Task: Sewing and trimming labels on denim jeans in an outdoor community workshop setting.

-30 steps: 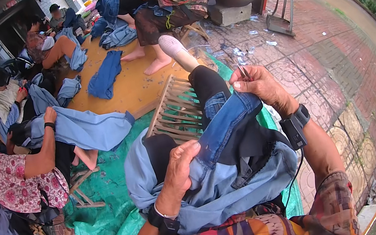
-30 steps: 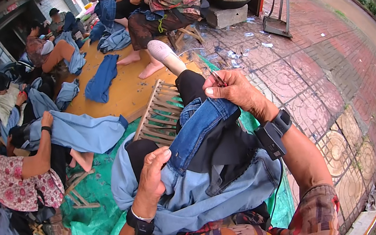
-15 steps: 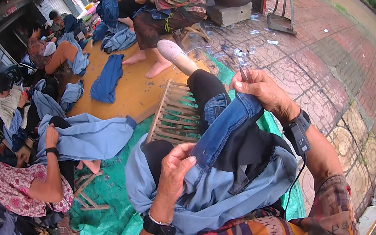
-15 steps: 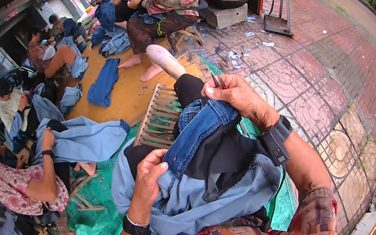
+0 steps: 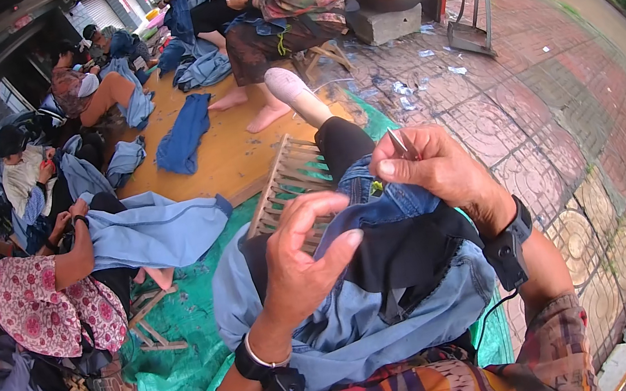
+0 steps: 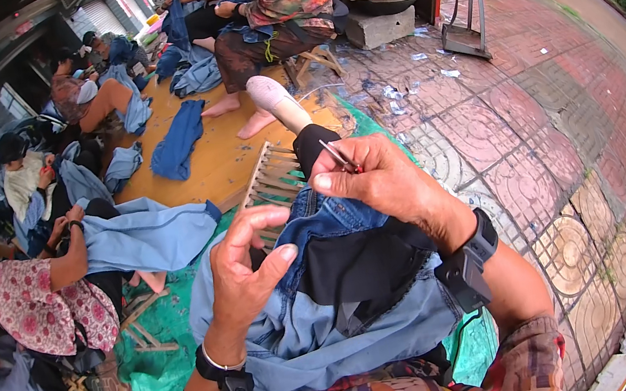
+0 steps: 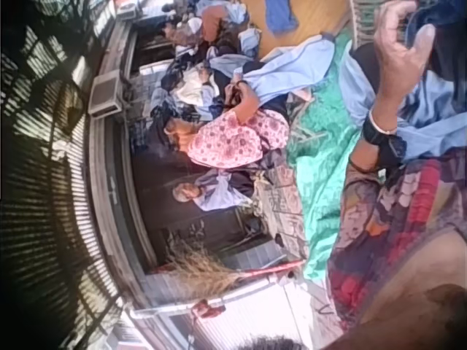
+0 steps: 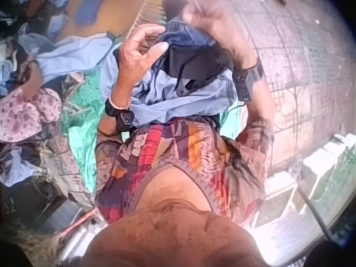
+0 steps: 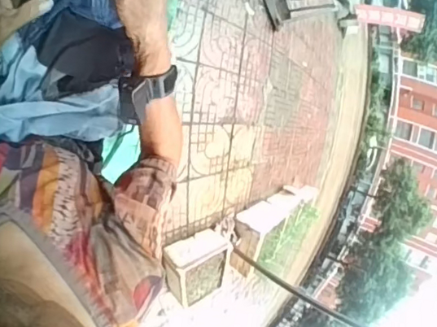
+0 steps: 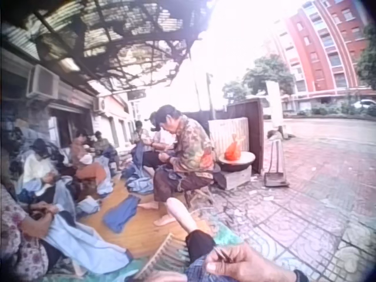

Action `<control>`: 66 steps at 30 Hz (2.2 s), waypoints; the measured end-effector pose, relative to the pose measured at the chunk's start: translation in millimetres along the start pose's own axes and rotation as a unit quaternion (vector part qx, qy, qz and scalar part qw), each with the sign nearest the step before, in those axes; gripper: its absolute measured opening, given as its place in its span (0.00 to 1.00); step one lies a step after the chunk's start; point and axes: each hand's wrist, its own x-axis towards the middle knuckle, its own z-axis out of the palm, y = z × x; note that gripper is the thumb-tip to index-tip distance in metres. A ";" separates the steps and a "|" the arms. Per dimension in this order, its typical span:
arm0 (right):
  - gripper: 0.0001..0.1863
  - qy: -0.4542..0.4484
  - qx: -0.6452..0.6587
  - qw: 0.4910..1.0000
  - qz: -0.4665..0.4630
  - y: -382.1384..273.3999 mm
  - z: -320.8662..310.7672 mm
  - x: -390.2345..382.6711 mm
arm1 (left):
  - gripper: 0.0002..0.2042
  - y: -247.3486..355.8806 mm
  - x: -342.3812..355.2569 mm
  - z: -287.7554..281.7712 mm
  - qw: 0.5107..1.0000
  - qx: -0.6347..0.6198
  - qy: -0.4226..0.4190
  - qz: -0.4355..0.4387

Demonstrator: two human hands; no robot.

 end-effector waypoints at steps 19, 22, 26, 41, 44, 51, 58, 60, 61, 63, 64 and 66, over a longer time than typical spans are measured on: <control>0.19 0.193 -0.038 0.976 -0.093 -20.8 31.3 -51.5 | 0.06 -15.1 -8.1 29.9 0.856 -0.467 0.015 -0.222; 0.14 0.140 0.035 0.989 0.015 -9.8 47.5 -72.1 | 0.06 -15.1 -10.9 31.6 0.846 -0.484 -0.006 -0.222; 0.11 0.154 0.015 0.985 0.076 5.6 60.9 -81.7 | 0.03 -6.0 -14.0 38.4 0.843 -0.476 0.026 -0.251; 0.09 0.145 0.072 0.980 0.112 29.7 67.0 -93.8 | 0.07 -17.8 -35.2 46.6 0.837 -0.456 -0.067 -0.296; 0.08 0.168 0.127 0.972 0.102 35.0 68.3 -101.4 | 0.07 -19.4 -40.0 48.4 0.823 -0.483 -0.073 -0.288; 0.05 0.162 0.049 0.977 0.127 26.6 80.5 -106.4 | 0.08 -19.3 -45.3 51.5 0.804 -0.518 -0.018 -0.291; 0.06 0.161 0.038 0.977 0.135 21.1 83.3 -105.6 | 0.08 -21.3 -49.2 50.7 0.814 -0.509 -0.017 -0.278; 0.06 0.164 0.041 0.976 0.140 21.4 83.7 -105.2 | 0.08 -23.1 -50.4 51.6 0.819 -0.505 -0.018 -0.273; 0.06 0.164 0.040 0.976 0.140 21.4 84.0 -104.7 | 0.08 -23.9 -50.7 51.9 0.823 -0.500 -0.018 -0.269; 0.06 0.167 0.060 0.974 0.143 21.8 84.3 -104.0 | 0.08 -24.2 -50.6 51.6 0.824 -0.498 -0.017 -0.269; 0.06 0.167 0.059 0.974 0.143 22.5 84.5 -103.9 | 0.08 -24.4 -50.4 51.6 0.826 -0.495 -0.015 -0.270; 0.06 0.167 0.066 0.974 0.135 24.3 85.2 -103.4 | 0.08 -24.4 -50.3 51.1 0.829 -0.493 -0.013 -0.265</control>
